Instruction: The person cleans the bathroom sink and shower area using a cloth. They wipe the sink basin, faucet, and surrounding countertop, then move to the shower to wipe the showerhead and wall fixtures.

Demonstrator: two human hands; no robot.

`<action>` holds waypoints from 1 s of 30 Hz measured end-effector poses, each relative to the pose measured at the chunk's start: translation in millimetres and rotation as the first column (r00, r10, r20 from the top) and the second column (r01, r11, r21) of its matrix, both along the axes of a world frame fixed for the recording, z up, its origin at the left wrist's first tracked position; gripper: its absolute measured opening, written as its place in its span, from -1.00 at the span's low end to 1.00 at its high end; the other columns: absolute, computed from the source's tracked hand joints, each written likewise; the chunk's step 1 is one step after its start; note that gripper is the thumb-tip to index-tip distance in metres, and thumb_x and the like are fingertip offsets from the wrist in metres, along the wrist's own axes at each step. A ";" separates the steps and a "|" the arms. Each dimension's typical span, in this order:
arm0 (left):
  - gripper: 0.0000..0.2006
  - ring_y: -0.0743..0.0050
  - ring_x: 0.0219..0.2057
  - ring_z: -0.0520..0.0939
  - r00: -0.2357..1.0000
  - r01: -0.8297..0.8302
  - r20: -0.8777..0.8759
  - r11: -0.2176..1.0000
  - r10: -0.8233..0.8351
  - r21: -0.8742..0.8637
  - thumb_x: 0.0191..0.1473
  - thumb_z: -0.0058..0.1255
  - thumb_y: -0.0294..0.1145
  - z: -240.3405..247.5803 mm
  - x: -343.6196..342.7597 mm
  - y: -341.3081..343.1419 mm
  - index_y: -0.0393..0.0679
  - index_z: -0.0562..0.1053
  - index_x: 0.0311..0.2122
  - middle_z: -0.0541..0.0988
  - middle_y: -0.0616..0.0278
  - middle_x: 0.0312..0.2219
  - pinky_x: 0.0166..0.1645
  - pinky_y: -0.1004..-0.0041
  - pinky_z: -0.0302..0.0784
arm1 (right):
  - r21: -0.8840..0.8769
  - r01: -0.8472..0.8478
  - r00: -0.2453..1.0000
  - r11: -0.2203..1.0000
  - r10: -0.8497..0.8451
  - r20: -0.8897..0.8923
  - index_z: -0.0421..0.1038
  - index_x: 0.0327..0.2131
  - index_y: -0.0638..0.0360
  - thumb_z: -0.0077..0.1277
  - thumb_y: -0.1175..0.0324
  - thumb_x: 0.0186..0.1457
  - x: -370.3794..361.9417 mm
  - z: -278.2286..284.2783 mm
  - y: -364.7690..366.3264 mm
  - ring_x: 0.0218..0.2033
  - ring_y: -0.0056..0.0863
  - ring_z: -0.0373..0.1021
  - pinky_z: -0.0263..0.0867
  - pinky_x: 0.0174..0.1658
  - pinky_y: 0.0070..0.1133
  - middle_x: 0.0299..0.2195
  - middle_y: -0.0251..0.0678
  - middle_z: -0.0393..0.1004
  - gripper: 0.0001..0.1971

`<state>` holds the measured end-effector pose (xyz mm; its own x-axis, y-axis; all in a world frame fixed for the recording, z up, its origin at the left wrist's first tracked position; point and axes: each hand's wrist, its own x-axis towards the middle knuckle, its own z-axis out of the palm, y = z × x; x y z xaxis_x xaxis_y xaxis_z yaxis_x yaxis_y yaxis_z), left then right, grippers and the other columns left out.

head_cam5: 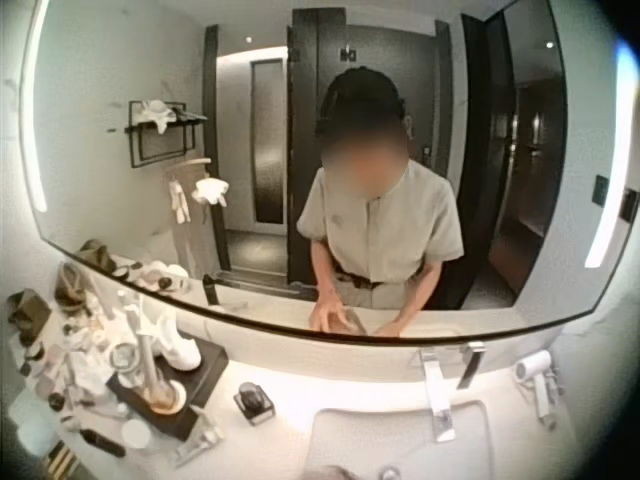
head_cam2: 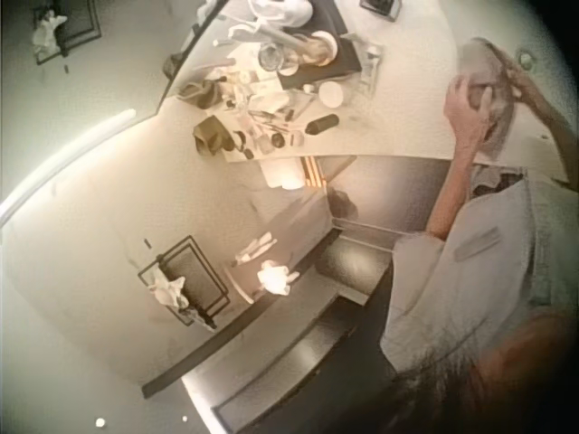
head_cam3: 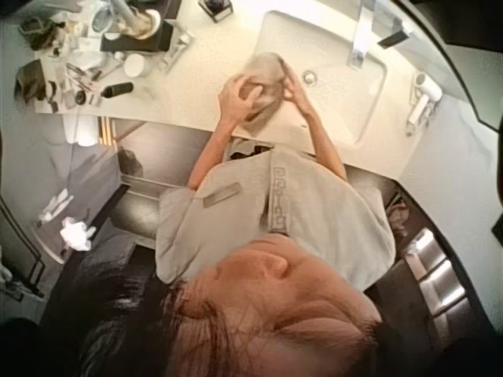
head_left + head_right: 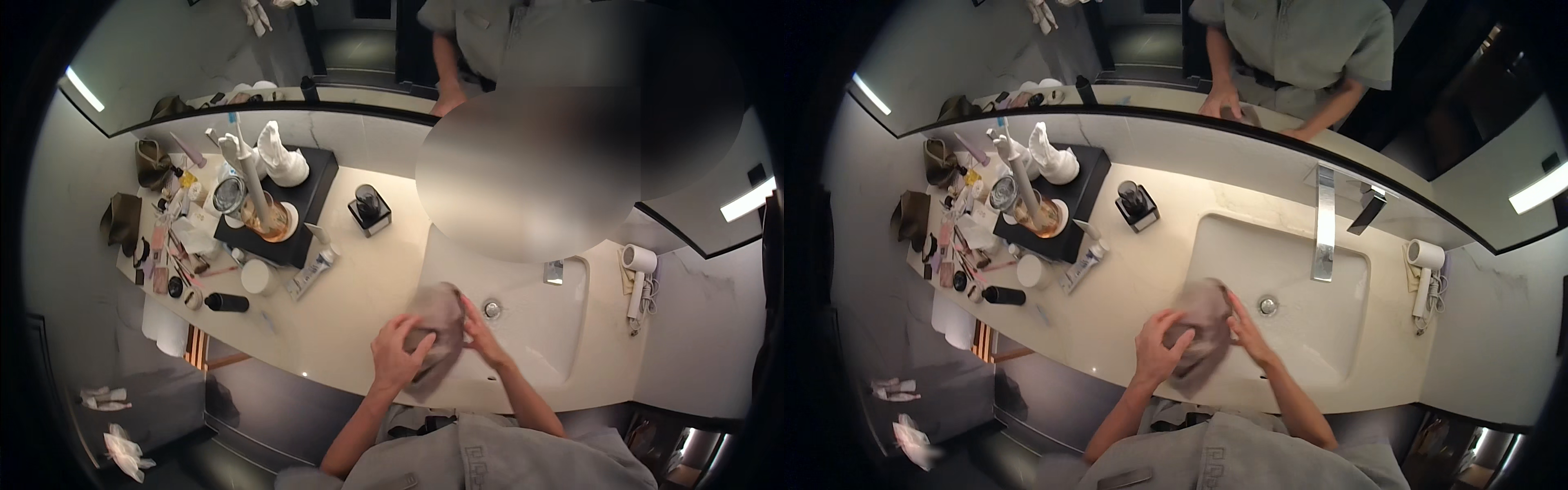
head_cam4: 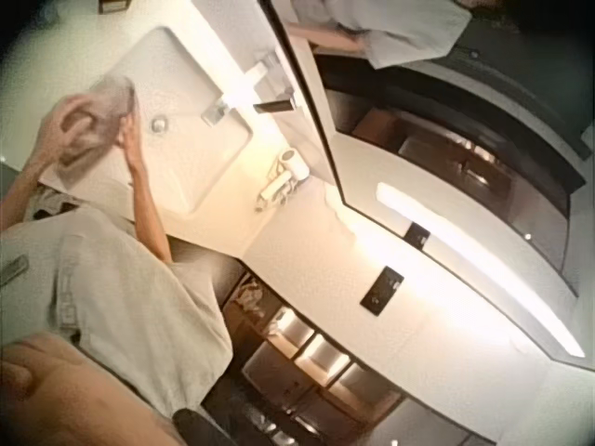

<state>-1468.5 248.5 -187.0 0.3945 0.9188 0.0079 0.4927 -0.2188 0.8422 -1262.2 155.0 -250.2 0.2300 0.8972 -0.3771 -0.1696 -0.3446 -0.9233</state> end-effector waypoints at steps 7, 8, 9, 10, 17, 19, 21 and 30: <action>-0.24 -0.08 0.20 0.18 0.978 -0.203 0.111 0.919 0.175 0.338 -0.09 0.17 -0.42 -11.6 51.3 174.2 -0.29 0.10 0.22 0.18 -0.09 0.17 0.24 0.12 0.09 | 0.073 0.143 0.871 0.987 -0.160 0.464 0.40 -0.06 0.30 0.12 0.45 -0.10 -85.4 33.5 34.9 -0.09 -0.29 0.39 0.27 0.02 -0.47 -0.11 -0.12 0.43 -0.56; -0.30 -0.06 0.15 0.26 0.968 -0.248 0.134 0.903 0.214 0.352 -0.10 0.19 -0.42 -11.9 57.0 188.8 -0.25 0.18 0.18 0.27 -0.05 0.12 0.22 0.15 0.13 | 0.057 0.145 0.884 0.988 -0.156 0.441 0.40 -0.06 0.30 0.12 0.45 -0.10 -91.4 57.2 36.5 -0.10 -0.30 0.39 0.27 0.01 -0.48 -0.10 -0.11 0.43 -0.56; -0.36 -0.04 0.09 0.34 0.954 -0.297 0.157 0.883 0.256 0.364 -0.10 0.21 -0.43 -12.2 61.0 202.3 -0.20 0.27 0.13 0.35 -0.01 0.06 0.20 0.17 0.18 | 0.042 0.143 0.897 0.989 -0.147 0.416 0.40 -0.06 0.30 0.12 0.45 -0.10 -96.8 70.4 40.7 -0.11 -0.30 0.39 0.28 0.00 -0.48 -0.10 -0.11 0.42 -0.56; -0.44 0.00 0.04 0.39 0.946 -0.293 0.236 0.898 0.223 0.328 -0.10 0.21 -0.42 -16.8 62.5 216.3 -0.17 0.33 0.06 0.42 0.03 -0.02 0.16 0.19 0.22 | 0.106 0.137 0.886 0.985 -0.170 0.431 0.38 -0.04 0.28 0.16 0.41 -0.10 -108.7 71.7 43.6 -0.11 -0.23 0.36 0.28 -0.01 -0.43 -0.07 -0.14 0.37 -0.52; -0.93 0.24 -0.31 0.52 0.935 -0.197 0.352 0.867 0.026 0.458 -0.09 0.19 -0.48 9.7 57.3 210.6 -0.13 0.51 -0.47 0.57 0.30 -0.46 -0.18 0.32 0.37 | 0.109 -0.262 0.398 0.959 0.005 0.917 0.38 -0.05 0.15 0.28 0.30 -0.29 -137.8 10.0 89.1 -0.06 -0.11 0.28 0.28 -0.08 -0.33 -0.04 -0.17 0.30 -0.39; -0.95 0.23 -0.33 0.52 0.929 -0.215 0.366 0.880 0.050 0.423 -0.08 0.17 -0.51 29.8 38.3 190.4 -0.14 0.52 -0.47 0.56 0.25 -0.45 -0.19 0.32 0.38 | 0.124 -0.264 0.474 0.957 0.017 0.880 0.39 -0.07 0.14 0.25 0.34 -0.32 -123.8 5.8 99.9 -0.12 -0.10 0.32 0.30 -0.11 -0.30 -0.10 -0.16 0.33 -0.41; -0.97 0.26 -0.36 0.52 0.927 -0.238 0.362 0.895 0.094 0.378 -0.03 0.14 -0.53 31.3 9.2 169.6 -0.19 0.52 -0.46 0.54 0.18 -0.47 -0.21 0.36 0.39 | 0.102 -0.248 0.562 0.964 0.057 0.825 0.39 -0.09 0.15 0.24 0.36 -0.32 -113.3 12.7 111.2 -0.16 -0.08 0.34 0.31 -0.11 -0.29 -0.14 -0.15 0.34 -0.43; -0.90 0.32 -0.44 0.54 0.770 0.083 0.615 0.982 -0.170 0.168 -0.04 0.12 -0.43 54.2 11.0 86.1 -0.07 0.46 -0.55 0.52 0.37 -0.55 -0.25 0.38 0.39 | 0.071 0.438 0.637 0.896 -0.253 -0.728 0.17 0.16 0.20 -0.46 -0.02 0.30 -99.2 35.6 91.7 0.06 -0.32 0.28 0.15 0.18 -0.38 0.07 -0.18 0.33 -0.43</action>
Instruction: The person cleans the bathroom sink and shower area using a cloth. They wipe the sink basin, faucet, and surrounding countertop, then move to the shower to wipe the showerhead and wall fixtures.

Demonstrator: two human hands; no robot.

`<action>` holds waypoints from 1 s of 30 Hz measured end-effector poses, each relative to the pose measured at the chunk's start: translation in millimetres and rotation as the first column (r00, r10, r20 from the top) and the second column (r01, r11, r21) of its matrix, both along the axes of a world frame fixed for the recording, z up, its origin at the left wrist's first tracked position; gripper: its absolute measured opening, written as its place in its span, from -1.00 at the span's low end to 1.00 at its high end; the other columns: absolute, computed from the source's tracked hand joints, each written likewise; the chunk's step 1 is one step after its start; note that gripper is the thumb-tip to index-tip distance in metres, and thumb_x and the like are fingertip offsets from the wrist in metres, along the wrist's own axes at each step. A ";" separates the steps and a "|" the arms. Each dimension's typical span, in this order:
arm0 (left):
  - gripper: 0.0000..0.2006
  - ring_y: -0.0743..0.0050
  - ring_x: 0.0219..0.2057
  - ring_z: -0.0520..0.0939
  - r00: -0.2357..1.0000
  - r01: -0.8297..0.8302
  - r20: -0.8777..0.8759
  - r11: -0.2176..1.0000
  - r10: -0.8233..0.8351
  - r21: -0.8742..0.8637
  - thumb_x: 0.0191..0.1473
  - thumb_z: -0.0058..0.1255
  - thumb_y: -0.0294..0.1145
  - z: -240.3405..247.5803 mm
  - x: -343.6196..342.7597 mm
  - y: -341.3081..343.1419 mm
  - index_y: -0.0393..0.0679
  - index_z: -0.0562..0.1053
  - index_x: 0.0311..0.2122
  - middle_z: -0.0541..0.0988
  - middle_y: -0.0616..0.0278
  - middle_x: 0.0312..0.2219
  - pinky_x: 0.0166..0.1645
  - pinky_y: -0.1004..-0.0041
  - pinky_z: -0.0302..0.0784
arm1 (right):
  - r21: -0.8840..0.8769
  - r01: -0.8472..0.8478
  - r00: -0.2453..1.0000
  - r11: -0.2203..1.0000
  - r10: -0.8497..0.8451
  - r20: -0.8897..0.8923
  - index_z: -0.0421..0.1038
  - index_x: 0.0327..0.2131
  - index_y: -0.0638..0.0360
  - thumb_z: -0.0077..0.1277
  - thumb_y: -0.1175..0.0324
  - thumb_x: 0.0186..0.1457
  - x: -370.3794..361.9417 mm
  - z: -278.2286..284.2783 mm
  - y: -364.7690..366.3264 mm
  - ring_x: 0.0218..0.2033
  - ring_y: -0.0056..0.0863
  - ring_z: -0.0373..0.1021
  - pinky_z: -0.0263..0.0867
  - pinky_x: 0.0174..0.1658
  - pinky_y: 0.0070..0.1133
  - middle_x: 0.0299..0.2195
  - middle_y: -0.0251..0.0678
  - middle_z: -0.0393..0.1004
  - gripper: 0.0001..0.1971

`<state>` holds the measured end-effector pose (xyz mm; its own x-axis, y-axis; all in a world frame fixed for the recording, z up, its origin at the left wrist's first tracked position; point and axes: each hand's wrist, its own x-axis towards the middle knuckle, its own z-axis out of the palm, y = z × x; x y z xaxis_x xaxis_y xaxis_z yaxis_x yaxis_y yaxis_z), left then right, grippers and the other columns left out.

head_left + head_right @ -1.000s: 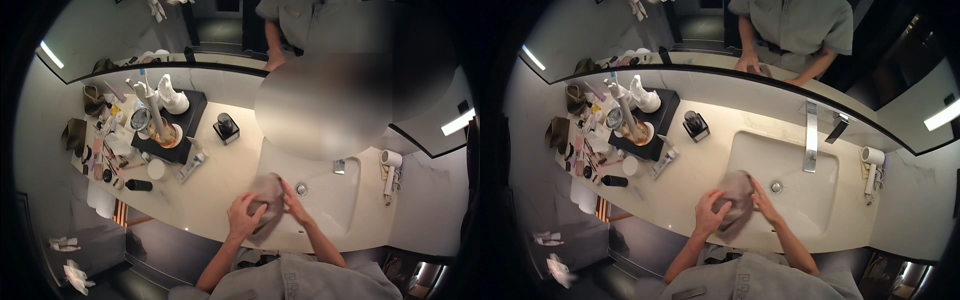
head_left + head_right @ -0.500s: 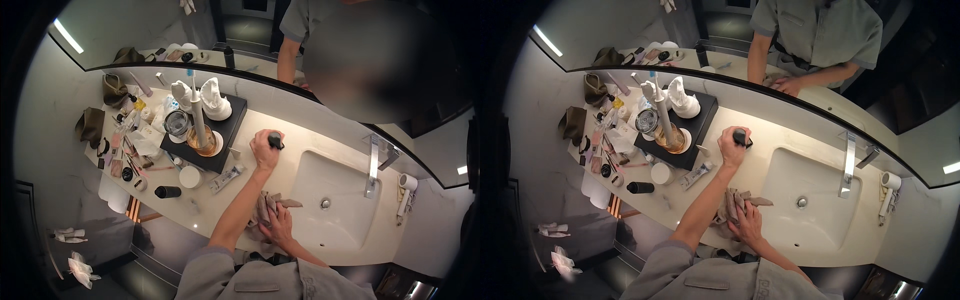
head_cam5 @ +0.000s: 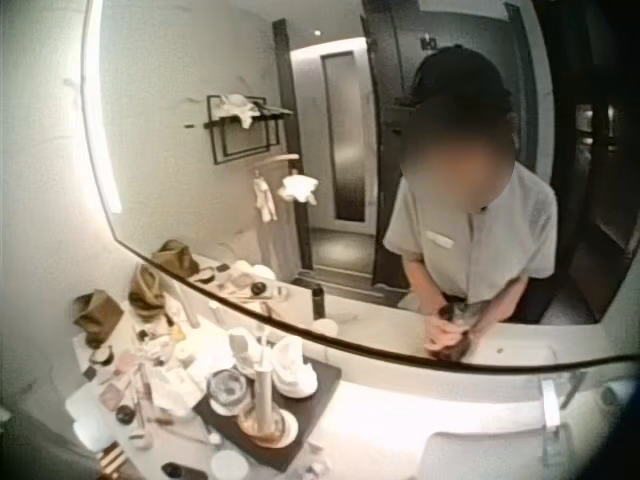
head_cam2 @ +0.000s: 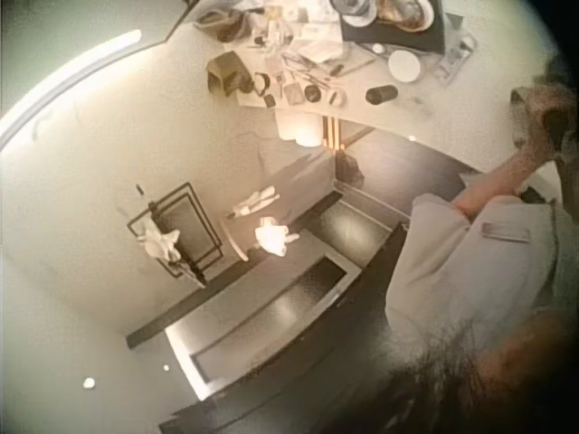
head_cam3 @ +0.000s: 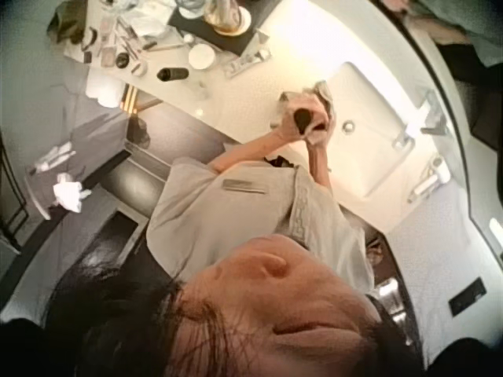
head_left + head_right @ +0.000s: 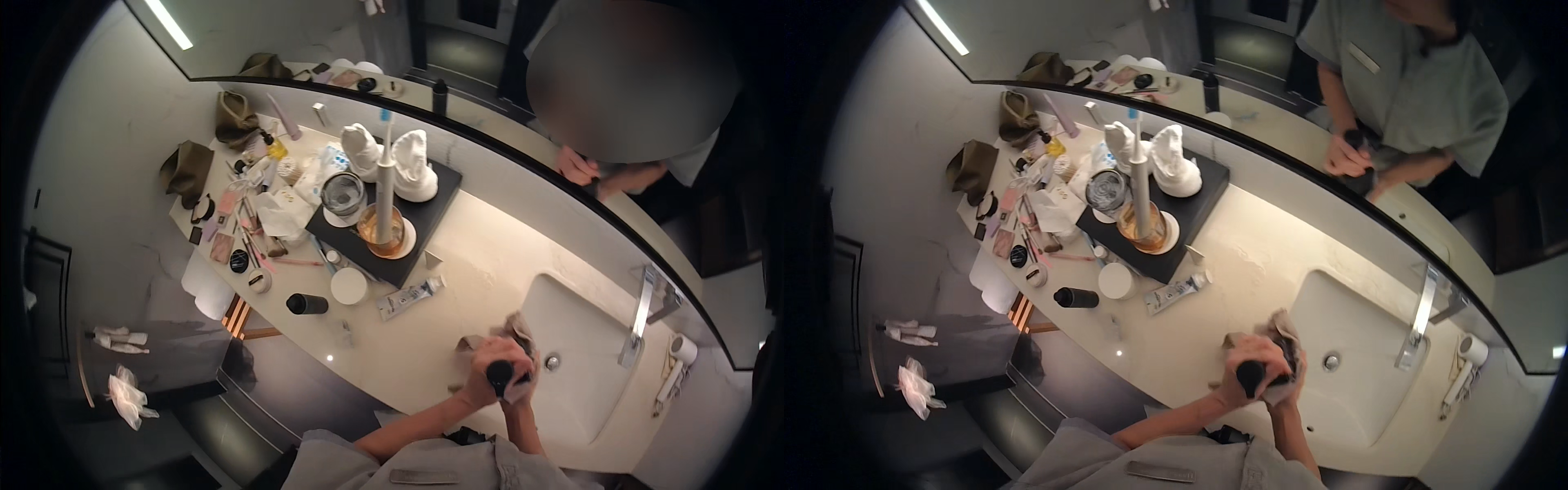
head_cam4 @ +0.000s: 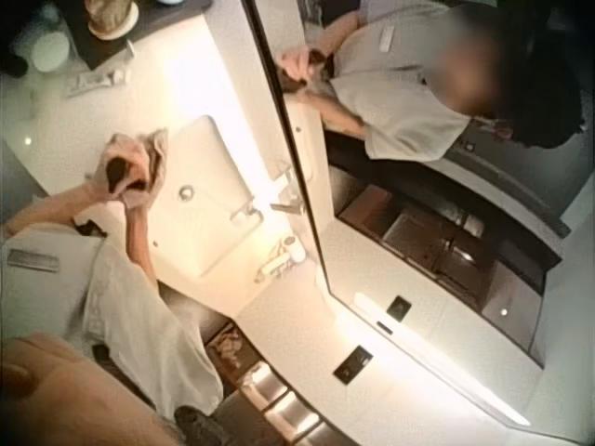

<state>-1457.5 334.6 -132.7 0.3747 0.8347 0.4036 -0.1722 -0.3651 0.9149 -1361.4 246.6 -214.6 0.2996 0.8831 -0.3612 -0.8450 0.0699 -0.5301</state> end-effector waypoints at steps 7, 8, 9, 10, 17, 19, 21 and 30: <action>-0.85 0.37 -0.44 0.55 0.937 0.350 0.104 0.904 -0.335 -0.244 0.05 0.10 -0.43 -0.2 -31.2 -1.2 -0.16 0.50 -0.54 0.54 0.26 -0.55 -0.18 0.43 0.38 | -0.316 0.072 0.788 0.946 0.140 0.599 0.40 -0.14 0.18 -0.18 0.29 0.25 34.8 59.1 27.8 -0.24 -0.55 0.43 0.41 -0.30 -0.62 -0.24 -0.25 0.47 -0.76; -0.88 0.38 -0.41 0.58 0.949 0.316 0.046 0.931 -0.313 -0.180 0.01 0.15 -0.42 1.4 -34.5 2.4 -0.13 0.52 -0.54 0.55 0.27 -0.54 -0.17 0.42 0.38 | -0.311 0.088 0.569 0.946 0.209 0.795 0.42 -0.11 0.14 -0.05 0.33 0.17 31.3 33.4 21.8 -0.16 -0.43 0.41 0.40 -0.18 -0.51 -0.15 -0.24 0.45 -0.77; -0.90 0.36 -0.42 0.58 0.948 0.307 -0.025 0.935 -0.316 -0.177 0.00 0.17 -0.40 3.4 -40.9 5.9 -0.09 0.53 -0.53 0.56 0.29 -0.53 -0.17 0.41 0.38 | -0.151 0.050 -0.016 0.987 0.152 0.988 0.43 -0.10 0.14 0.07 0.39 0.07 27.0 7.2 20.4 -0.07 -0.27 0.36 0.32 -0.05 -0.37 -0.09 -0.23 0.40 -0.71; -0.92 0.37 -0.41 0.56 0.946 0.289 -0.118 0.951 -0.301 -0.109 -0.05 0.20 -0.40 -7.4 -48.9 6.8 -0.07 0.53 -0.51 0.56 0.34 -0.53 -0.16 0.42 0.36 | -0.186 -0.002 -0.158 0.982 0.184 0.970 0.46 -0.10 0.11 0.14 0.36 0.01 19.1 0.0 26.3 -0.05 -0.13 0.31 0.22 0.02 -0.30 -0.10 -0.17 0.36 -0.68; -0.93 0.40 -0.42 0.56 0.946 0.206 -0.212 0.959 -0.246 -0.193 -0.08 0.21 -0.42 -9.1 -92.5 -9.1 -0.06 0.53 -0.52 0.57 0.36 -0.55 -0.17 0.41 0.36 | -0.159 0.129 -0.390 0.979 0.197 0.899 0.50 -0.24 0.02 0.18 0.25 -0.07 71.0 3.1 119.9 -0.26 -0.22 0.37 0.33 -0.30 -0.34 -0.16 -0.23 0.38 -0.73; -0.92 0.39 -0.42 0.56 0.942 0.163 -0.262 0.968 -0.211 -0.191 -0.11 0.23 -0.40 -11.9 -95.4 -15.5 -0.04 0.54 -0.53 0.56 0.36 -0.55 -0.18 0.40 0.36 | -0.112 -0.070 -0.504 0.991 0.062 0.862 0.50 -0.24 -0.04 0.21 0.24 -0.10 48.4 13.4 130.8 -0.20 -0.28 0.36 0.29 -0.31 -0.35 -0.11 -0.31 0.38 -0.72; -0.92 0.39 -0.43 0.56 0.942 0.148 -0.276 0.975 -0.191 -0.169 -0.11 0.24 -0.39 -13.5 -94.3 -12.6 -0.04 0.54 -0.53 0.56 0.37 -0.55 -0.18 0.41 0.36 | -0.210 -0.199 -0.564 0.957 0.064 0.823 0.50 -0.22 -0.13 0.21 0.26 -0.11 30.9 -0.4 138.6 -0.06 -0.36 0.25 0.18 -0.20 -0.41 -0.05 -0.40 0.34 -0.71; -0.88 0.46 -0.51 0.57 0.953 0.103 -0.281 0.994 -0.110 -0.041 -0.07 0.22 -0.37 -0.5 -84.0 8.2 -0.04 0.53 -0.57 0.56 0.40 -0.61 -0.23 0.46 0.34 | -0.097 0.071 -0.579 0.993 0.120 0.807 0.44 -0.13 -0.12 0.15 0.13 -0.04 66.7 -28.5 246.1 -0.07 -0.29 0.21 0.08 -0.20 -0.34 -0.07 -0.36 0.32 -0.65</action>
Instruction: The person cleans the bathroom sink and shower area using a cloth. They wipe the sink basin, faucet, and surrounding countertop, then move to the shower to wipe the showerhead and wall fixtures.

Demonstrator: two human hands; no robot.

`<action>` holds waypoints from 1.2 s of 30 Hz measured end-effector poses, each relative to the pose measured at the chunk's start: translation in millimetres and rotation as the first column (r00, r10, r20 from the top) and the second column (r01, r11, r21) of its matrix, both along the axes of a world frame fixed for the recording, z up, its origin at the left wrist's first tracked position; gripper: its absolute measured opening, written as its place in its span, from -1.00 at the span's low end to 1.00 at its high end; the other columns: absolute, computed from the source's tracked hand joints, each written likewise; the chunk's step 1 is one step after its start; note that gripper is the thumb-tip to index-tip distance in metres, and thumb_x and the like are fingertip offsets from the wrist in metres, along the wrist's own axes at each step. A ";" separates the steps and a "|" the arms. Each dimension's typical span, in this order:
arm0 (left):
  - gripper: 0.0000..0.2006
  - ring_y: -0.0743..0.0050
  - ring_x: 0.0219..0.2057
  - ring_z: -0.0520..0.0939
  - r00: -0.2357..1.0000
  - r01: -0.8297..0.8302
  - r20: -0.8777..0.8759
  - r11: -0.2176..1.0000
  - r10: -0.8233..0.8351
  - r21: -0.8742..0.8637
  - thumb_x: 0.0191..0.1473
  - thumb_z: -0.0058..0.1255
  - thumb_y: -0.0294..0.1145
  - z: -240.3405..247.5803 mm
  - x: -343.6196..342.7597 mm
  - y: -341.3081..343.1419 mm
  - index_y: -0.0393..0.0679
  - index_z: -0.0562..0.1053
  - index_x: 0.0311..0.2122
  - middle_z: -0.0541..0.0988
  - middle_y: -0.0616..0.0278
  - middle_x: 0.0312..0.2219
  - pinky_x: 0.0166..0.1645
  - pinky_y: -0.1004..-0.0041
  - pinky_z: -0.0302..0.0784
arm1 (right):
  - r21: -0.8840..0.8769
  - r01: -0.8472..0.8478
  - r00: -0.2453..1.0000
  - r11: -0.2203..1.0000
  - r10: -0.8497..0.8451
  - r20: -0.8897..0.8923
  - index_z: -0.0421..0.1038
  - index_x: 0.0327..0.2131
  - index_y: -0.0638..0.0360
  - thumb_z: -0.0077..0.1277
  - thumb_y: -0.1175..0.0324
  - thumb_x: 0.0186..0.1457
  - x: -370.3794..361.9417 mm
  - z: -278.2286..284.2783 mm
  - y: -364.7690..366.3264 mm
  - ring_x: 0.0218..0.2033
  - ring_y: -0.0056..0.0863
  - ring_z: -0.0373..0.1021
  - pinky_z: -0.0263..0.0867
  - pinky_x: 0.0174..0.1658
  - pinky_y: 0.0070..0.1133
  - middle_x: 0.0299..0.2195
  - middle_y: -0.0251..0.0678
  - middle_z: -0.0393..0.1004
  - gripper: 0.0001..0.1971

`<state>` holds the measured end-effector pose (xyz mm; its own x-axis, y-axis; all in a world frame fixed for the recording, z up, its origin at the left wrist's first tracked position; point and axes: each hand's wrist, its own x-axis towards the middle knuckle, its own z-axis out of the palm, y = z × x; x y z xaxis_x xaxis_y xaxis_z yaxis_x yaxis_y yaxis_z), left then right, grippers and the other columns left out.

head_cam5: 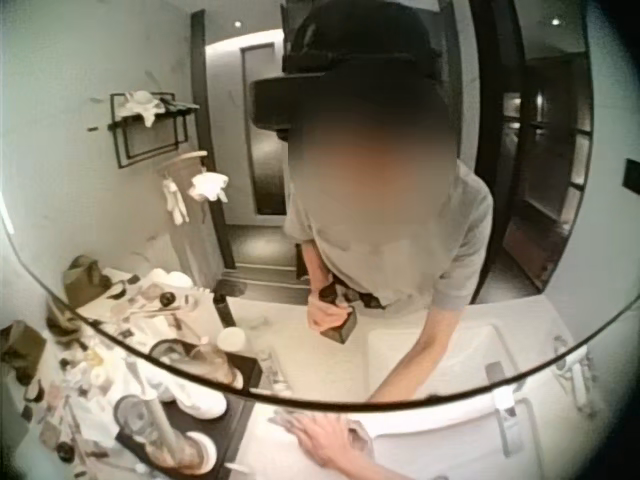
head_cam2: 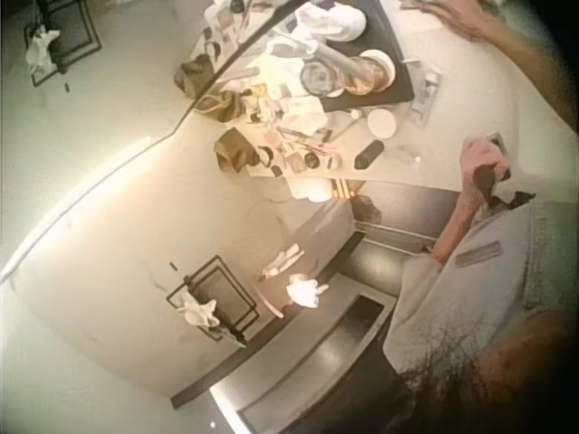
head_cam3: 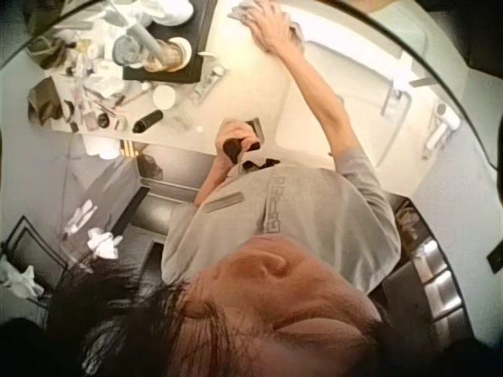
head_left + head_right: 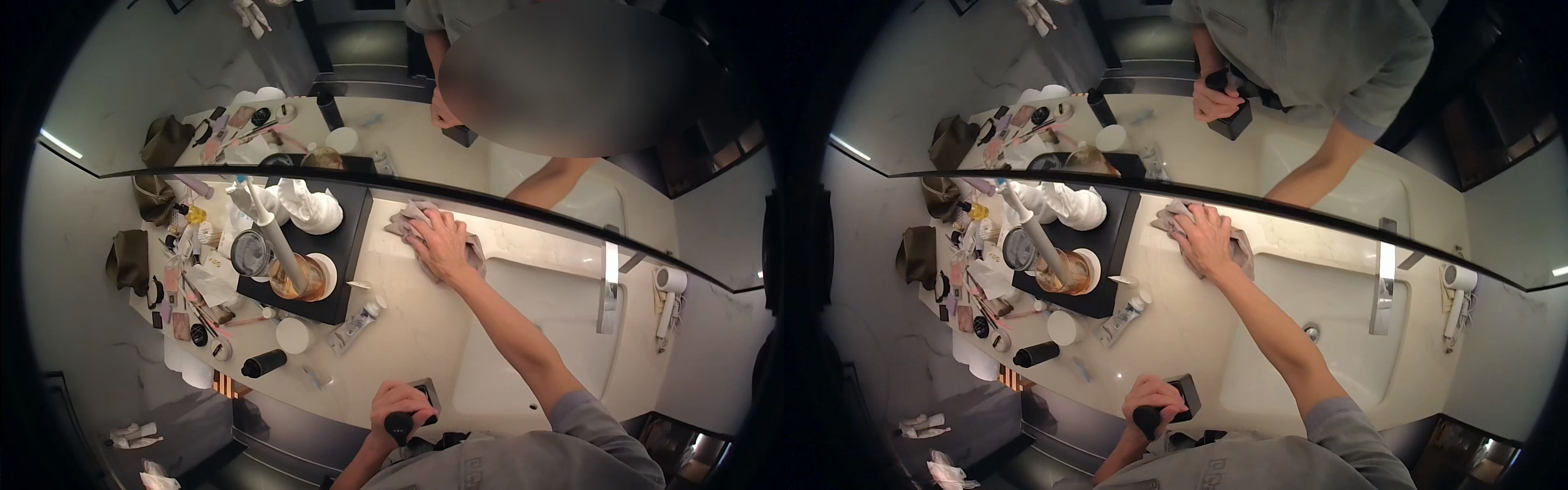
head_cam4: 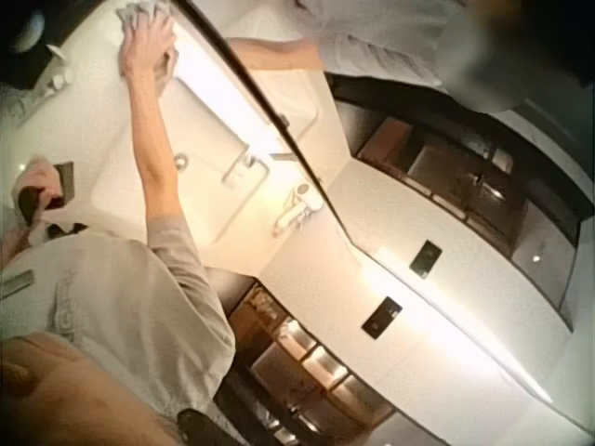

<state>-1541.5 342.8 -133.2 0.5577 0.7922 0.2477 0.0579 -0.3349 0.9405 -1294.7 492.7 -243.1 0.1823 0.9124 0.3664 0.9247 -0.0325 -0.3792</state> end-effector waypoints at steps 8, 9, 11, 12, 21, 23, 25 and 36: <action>-0.90 0.48 -0.47 0.57 0.990 0.110 -0.091 0.994 -0.108 0.010 -0.18 0.28 -0.41 -4.8 10.6 -12.4 -0.01 0.54 -0.53 0.54 0.42 -0.57 -0.24 0.47 0.34 | -0.139 -0.075 0.997 0.987 0.079 0.019 0.36 0.02 0.15 0.05 0.08 0.05 -15.7 3.7 -7.7 0.18 -0.15 0.08 -0.08 0.22 -0.12 0.17 -0.14 0.17 -0.49; -0.90 0.48 -0.48 0.57 0.991 0.105 -0.086 0.994 -0.103 0.026 -0.18 0.28 -0.39 -5.1 13.1 -9.9 -0.01 0.54 -0.53 0.54 0.42 -0.58 -0.24 0.47 0.34 | -0.080 -0.106 0.994 0.991 0.108 0.018 0.35 0.03 0.14 0.05 0.08 0.05 -13.1 1.6 1.5 0.17 -0.15 0.10 -0.05 0.21 -0.14 0.16 -0.15 0.19 -0.49; -0.89 0.48 -0.48 0.57 0.990 0.123 -0.073 0.992 -0.121 0.012 -0.18 0.28 -0.37 -0.2 14.0 -9.7 -0.02 0.54 -0.53 0.54 0.41 -0.58 -0.24 0.47 0.34 | -0.007 -0.141 0.990 0.990 0.141 0.012 0.34 0.03 0.12 0.05 0.08 0.04 -10.0 -3.4 0.8 0.15 -0.16 0.12 0.01 0.17 -0.16 0.13 -0.17 0.22 -0.49; -0.89 0.49 -0.50 0.56 0.992 0.118 -0.053 0.993 -0.116 0.028 -0.18 0.28 -0.34 2.1 10.3 -17.1 -0.01 0.54 -0.53 0.53 0.41 -0.59 -0.24 0.46 0.34 | -0.060 -0.134 0.991 0.989 0.135 0.012 0.32 0.05 0.12 0.05 0.10 0.05 -13.1 -5.9 -13.2 0.21 -0.15 0.07 0.03 0.18 -0.22 0.17 -0.16 0.19 -0.48; -0.89 0.49 -0.52 0.55 0.992 -0.041 -0.115 0.994 0.053 0.105 -0.20 0.27 -0.34 8.3 -42.9 -57.6 0.00 0.53 -0.55 0.52 0.42 -0.61 -0.25 0.46 0.34 | -0.151 0.070 0.988 0.986 -0.047 0.150 0.32 0.03 0.24 0.06 0.13 0.03 -105.4 -8.1 -141.2 0.19 -0.01 0.05 -0.03 0.20 -0.13 0.16 -0.01 0.16 -0.47; -0.90 0.49 -0.51 0.56 0.991 -0.068 -0.108 0.990 0.081 0.123 -0.21 0.26 -0.36 7.3 -50.4 -62.8 0.01 0.53 -0.55 0.53 0.43 -0.61 -0.25 0.46 0.34 | -0.179 0.011 0.988 0.984 0.017 0.156 0.35 -0.03 0.23 0.07 0.15 0.02 -124.2 -6.2 -166.2 0.19 -0.02 0.06 -0.03 0.20 -0.14 0.15 -0.02 0.17 -0.51; -0.90 0.48 -0.51 0.56 0.991 -0.079 -0.100 0.988 0.093 0.135 -0.23 0.25 -0.39 8.0 -53.3 -62.7 0.02 0.53 -0.55 0.53 0.43 -0.61 -0.25 0.47 0.34 | -0.197 -0.086 0.984 0.977 0.114 0.135 0.39 -0.09 0.21 0.08 0.18 0.02 -135.6 -3.0 -186.8 0.18 -0.05 0.08 -0.01 0.19 -0.15 0.14 -0.05 0.19 -0.58; -0.89 0.51 -0.49 0.58 0.996 -0.035 -0.078 0.992 0.045 0.125 -0.22 0.28 -0.36 22.0 -60.2 -64.4 0.04 0.55 -0.53 0.55 0.47 -0.60 -0.26 0.50 0.32 | -0.118 -0.477 0.571 0.871 0.206 -0.794 0.20 0.18 0.02 0.06 0.19 0.11 -73.9 73.1 -187.4 0.21 -0.12 0.12 0.07 0.21 -0.35 0.23 -0.14 0.12 -0.44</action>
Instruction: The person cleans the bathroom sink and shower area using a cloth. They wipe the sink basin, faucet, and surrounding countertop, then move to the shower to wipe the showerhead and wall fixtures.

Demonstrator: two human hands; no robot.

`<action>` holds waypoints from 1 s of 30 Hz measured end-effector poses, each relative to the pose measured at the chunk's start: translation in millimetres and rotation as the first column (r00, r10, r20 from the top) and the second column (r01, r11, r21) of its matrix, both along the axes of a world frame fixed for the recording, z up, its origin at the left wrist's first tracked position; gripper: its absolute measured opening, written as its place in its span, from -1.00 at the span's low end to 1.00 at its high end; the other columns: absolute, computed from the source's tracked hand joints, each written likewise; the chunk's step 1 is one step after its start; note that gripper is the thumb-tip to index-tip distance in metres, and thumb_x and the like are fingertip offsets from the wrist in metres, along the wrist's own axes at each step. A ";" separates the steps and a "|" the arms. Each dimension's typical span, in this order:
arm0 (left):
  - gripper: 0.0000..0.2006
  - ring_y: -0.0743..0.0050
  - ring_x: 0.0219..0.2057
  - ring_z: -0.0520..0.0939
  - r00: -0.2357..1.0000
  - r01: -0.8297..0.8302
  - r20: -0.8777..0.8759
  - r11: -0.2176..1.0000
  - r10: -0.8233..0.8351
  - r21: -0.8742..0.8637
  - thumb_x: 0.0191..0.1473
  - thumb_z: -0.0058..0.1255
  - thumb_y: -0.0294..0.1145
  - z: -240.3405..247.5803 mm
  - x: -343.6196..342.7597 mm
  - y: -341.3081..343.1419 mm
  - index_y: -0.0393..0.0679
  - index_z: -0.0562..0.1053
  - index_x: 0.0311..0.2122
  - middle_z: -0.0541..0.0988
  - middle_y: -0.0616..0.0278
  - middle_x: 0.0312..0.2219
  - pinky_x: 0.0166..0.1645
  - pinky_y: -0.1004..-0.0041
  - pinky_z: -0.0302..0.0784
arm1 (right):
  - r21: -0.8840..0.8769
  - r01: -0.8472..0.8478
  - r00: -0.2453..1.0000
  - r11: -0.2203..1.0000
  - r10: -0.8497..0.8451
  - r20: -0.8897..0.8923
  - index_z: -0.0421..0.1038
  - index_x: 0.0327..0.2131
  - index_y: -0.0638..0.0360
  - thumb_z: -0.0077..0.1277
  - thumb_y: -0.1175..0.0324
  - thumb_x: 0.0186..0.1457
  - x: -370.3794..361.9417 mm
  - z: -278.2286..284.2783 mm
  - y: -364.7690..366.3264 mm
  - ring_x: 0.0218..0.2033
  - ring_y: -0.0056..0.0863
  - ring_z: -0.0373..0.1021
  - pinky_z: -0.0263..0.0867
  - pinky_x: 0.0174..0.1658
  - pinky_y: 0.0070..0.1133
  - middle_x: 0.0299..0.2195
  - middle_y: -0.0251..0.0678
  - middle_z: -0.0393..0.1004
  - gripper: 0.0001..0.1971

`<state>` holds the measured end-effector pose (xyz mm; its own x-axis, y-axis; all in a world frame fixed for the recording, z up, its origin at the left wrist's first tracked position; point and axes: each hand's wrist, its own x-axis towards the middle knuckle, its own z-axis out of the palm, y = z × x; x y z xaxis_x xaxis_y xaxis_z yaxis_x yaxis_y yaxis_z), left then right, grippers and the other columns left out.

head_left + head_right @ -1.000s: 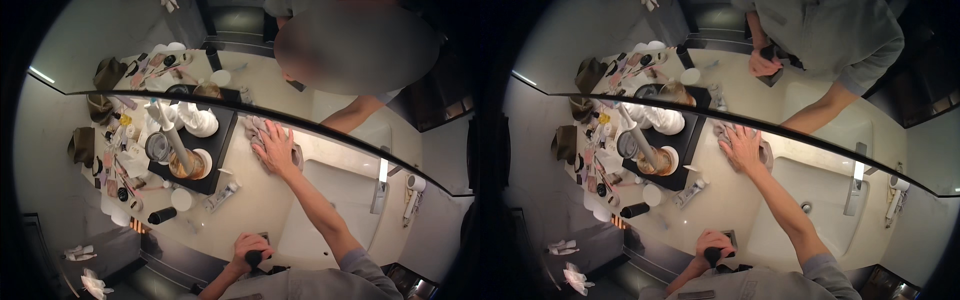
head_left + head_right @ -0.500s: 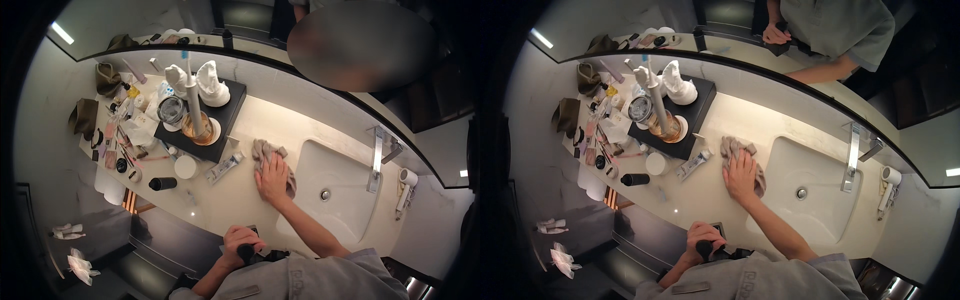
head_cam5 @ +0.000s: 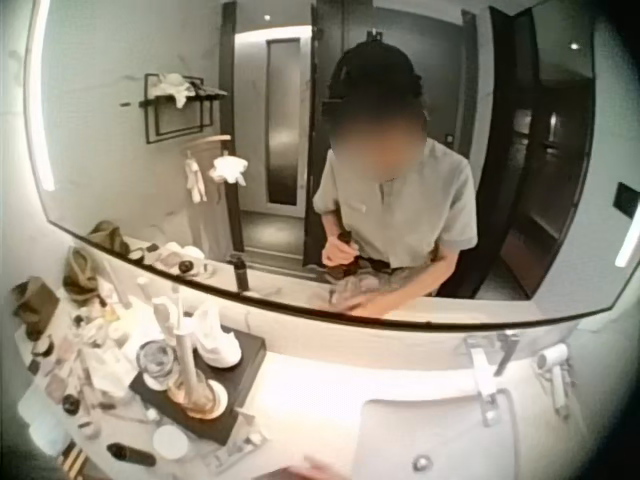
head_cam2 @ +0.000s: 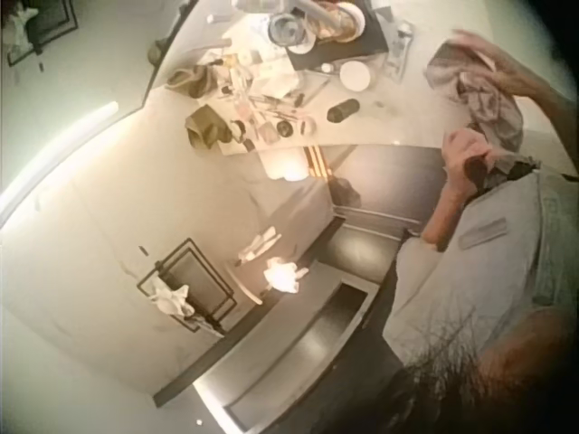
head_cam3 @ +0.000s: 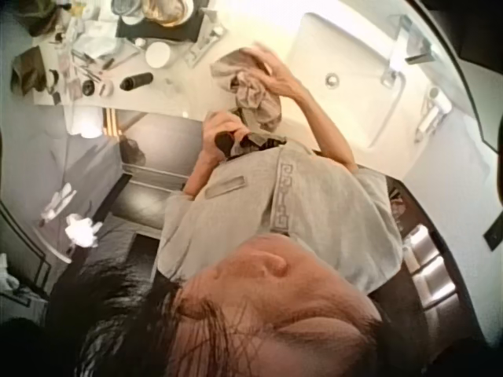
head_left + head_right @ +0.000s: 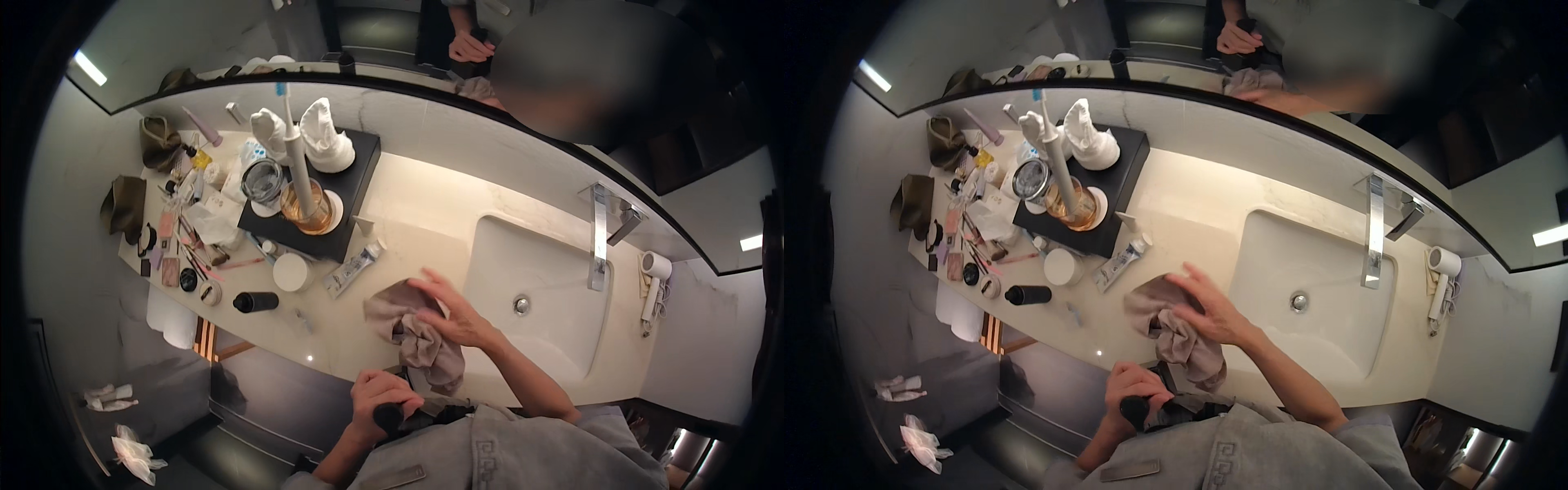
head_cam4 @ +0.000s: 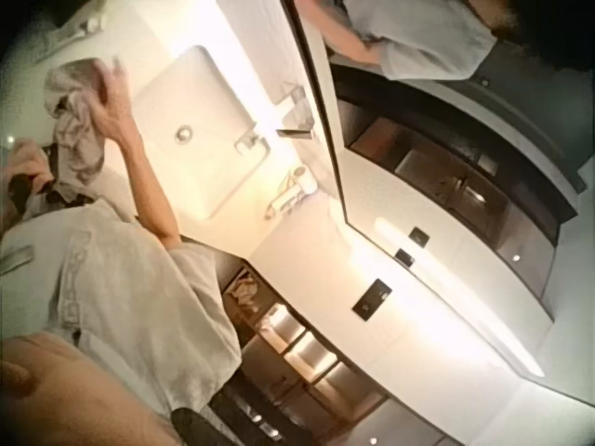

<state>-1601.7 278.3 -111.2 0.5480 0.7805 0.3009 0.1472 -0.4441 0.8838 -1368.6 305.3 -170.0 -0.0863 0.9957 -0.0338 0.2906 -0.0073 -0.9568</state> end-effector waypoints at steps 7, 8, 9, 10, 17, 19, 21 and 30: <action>-0.88 0.51 -0.50 0.58 0.998 0.026 0.063 0.998 -0.030 0.055 -0.22 0.30 -0.35 18.6 41.2 35.3 0.00 0.55 -0.52 0.56 0.44 -0.57 -0.25 0.53 0.29 | 0.226 -0.153 0.638 0.962 -0.078 0.766 0.27 0.14 -0.23 0.17 0.11 -0.12 -28.6 -75.0 -30.0 0.25 -0.37 0.07 -0.05 0.21 -0.08 0.18 -0.37 0.23 -0.34; -0.88 0.50 -0.50 0.58 0.995 0.062 0.068 0.996 -0.067 0.064 -0.21 0.29 -0.34 26.7 54.2 46.6 0.00 0.55 -0.51 0.57 0.46 -0.57 -0.24 0.52 0.29 | 0.299 -0.084 0.581 0.951 -0.197 0.790 0.33 0.07 -0.24 0.22 0.21 -0.24 -10.2 -93.3 -10.9 0.18 -0.39 0.15 -0.01 0.18 -0.14 0.11 -0.42 0.30 -0.34; -0.89 0.48 -0.50 0.58 0.997 0.040 0.065 0.996 -0.045 0.079 -0.20 0.28 -0.36 29.6 65.0 57.3 -0.02 0.54 -0.52 0.56 0.43 -0.58 -0.24 0.52 0.30 | 0.296 -0.016 0.605 0.955 -0.226 0.764 0.36 0.05 -0.20 0.20 0.25 -0.21 10.6 -86.7 13.2 0.15 -0.37 0.17 -0.02 0.19 -0.15 0.08 -0.41 0.32 -0.38; -0.90 0.47 -0.50 0.58 0.997 0.034 0.072 0.994 -0.042 0.105 -0.19 0.27 -0.37 34.1 80.3 68.6 -0.03 0.54 -0.53 0.56 0.41 -0.58 -0.24 0.51 0.30 | 0.349 0.056 0.580 0.936 -0.315 0.751 0.33 0.07 -0.17 0.19 0.26 -0.19 37.6 -86.7 39.4 0.15 -0.36 0.17 -0.02 0.19 -0.17 0.09 -0.40 0.30 -0.38; -0.90 0.26 -0.48 0.45 0.946 -0.262 0.249 0.941 0.207 0.213 -0.07 0.16 -0.47 -37.5 196.7 229.1 -0.18 0.46 -0.51 0.43 0.19 -0.55 -0.37 0.35 0.34 | 0.460 0.300 0.434 0.836 -0.549 0.714 0.27 0.09 -0.10 0.18 0.24 -0.11 88.1 -70.2 128.4 0.14 -0.34 0.14 0.04 0.11 -0.16 0.09 -0.36 0.27 -0.39; -0.88 0.23 -0.42 0.47 0.904 -0.372 0.301 0.905 0.303 0.207 -0.09 0.18 -0.44 -79.1 214.4 268.6 -0.16 0.45 -0.53 0.45 0.19 -0.51 -0.34 0.31 0.31 | 0.430 0.389 0.403 0.815 -0.571 0.715 0.27 0.09 -0.09 0.18 0.24 -0.12 76.3 -75.6 124.1 0.13 -0.34 0.14 0.04 0.09 -0.14 0.07 -0.36 0.27 -0.39; -0.88 0.19 -0.37 0.48 0.916 -0.394 0.213 0.858 0.338 0.329 -0.12 0.18 -0.42 -92.1 224.0 285.6 -0.15 0.45 -0.51 0.47 0.20 -0.48 -0.30 0.28 0.30 | 0.390 0.430 0.374 0.814 -0.554 0.744 0.28 0.07 -0.09 0.19 0.25 -0.14 79.7 -78.5 114.8 0.11 -0.33 0.16 0.05 0.07 -0.15 0.05 -0.36 0.27 -0.39; -0.50 0.05 -0.16 0.44 0.790 -0.612 0.178 0.733 0.587 0.296 -0.25 0.31 -0.30 -99.5 226.8 295.6 -0.15 0.38 -0.15 0.44 0.14 -0.24 -0.05 0.18 0.30 | 0.342 0.458 0.369 0.821 -0.525 0.767 0.29 0.05 -0.06 0.17 0.27 -0.12 91.0 -78.0 119.4 0.06 -0.24 0.17 0.16 -0.05 -0.22 0.03 -0.34 0.27 -0.43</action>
<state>-1374.9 574.0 -210.7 -0.0314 0.7910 0.6110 0.4266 -0.5422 0.7239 -1277.6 424.7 -248.0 0.4515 0.8548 0.2559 0.8778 -0.3740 -0.2994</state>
